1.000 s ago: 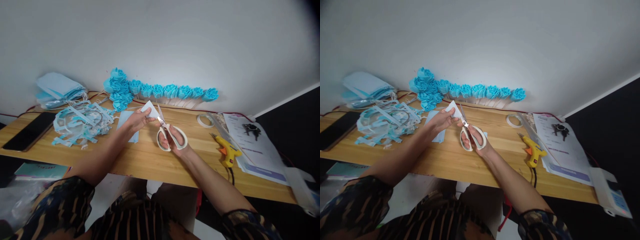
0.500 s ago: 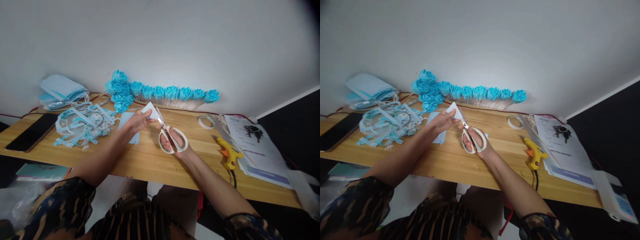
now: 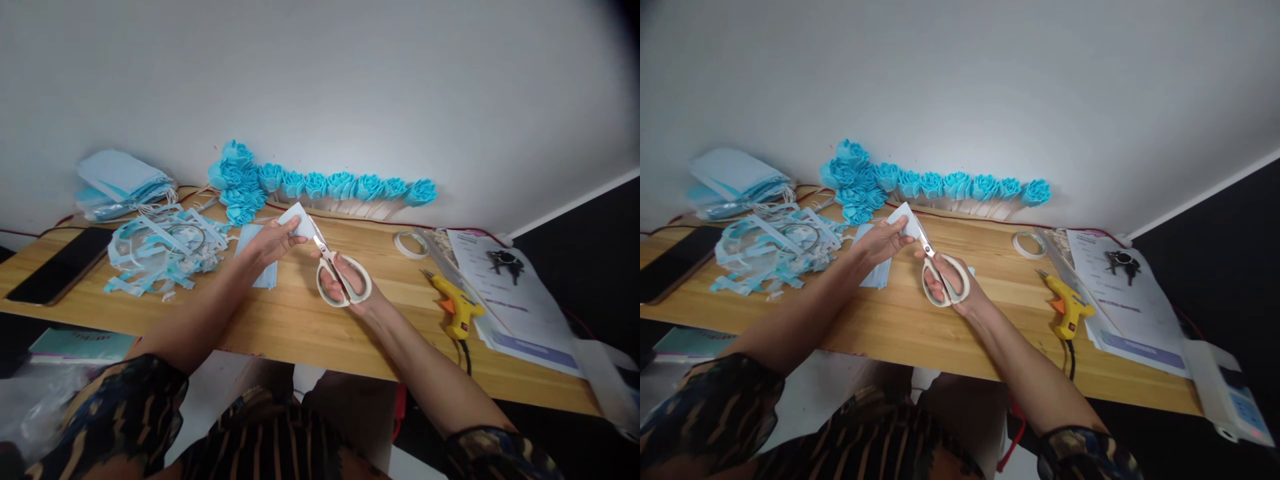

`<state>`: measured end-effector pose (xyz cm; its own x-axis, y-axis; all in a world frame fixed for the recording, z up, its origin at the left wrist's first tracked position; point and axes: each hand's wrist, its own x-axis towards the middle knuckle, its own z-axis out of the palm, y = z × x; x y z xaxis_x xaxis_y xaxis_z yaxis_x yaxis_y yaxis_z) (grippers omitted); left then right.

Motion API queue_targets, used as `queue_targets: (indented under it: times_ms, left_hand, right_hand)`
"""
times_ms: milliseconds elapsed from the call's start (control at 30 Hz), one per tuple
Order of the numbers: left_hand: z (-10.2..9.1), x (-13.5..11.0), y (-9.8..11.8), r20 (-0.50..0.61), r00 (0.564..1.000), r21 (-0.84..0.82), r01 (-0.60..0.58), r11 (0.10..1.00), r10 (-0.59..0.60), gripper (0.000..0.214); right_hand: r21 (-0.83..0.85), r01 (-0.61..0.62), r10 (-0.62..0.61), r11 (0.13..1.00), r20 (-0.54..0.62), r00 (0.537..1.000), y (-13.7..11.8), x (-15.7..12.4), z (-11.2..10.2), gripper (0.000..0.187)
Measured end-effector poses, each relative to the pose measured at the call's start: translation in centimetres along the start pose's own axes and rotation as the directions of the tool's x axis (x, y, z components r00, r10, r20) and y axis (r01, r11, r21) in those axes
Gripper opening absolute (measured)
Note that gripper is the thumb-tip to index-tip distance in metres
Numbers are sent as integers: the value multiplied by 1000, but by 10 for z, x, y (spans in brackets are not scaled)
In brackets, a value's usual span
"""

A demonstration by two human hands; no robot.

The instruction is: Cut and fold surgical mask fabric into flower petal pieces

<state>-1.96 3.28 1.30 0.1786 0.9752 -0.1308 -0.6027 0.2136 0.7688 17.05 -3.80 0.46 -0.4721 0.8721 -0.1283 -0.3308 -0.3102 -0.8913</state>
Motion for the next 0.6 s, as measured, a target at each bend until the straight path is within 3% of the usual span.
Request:
queue_targets:
  times_ms: [600]
  left_hand:
    - [-8, 4, 5, -28, 996, 30, -86, 996, 87, 18]
  right_hand:
    - [42, -36, 28, 998, 175, 984, -1, -1, -5, 58]
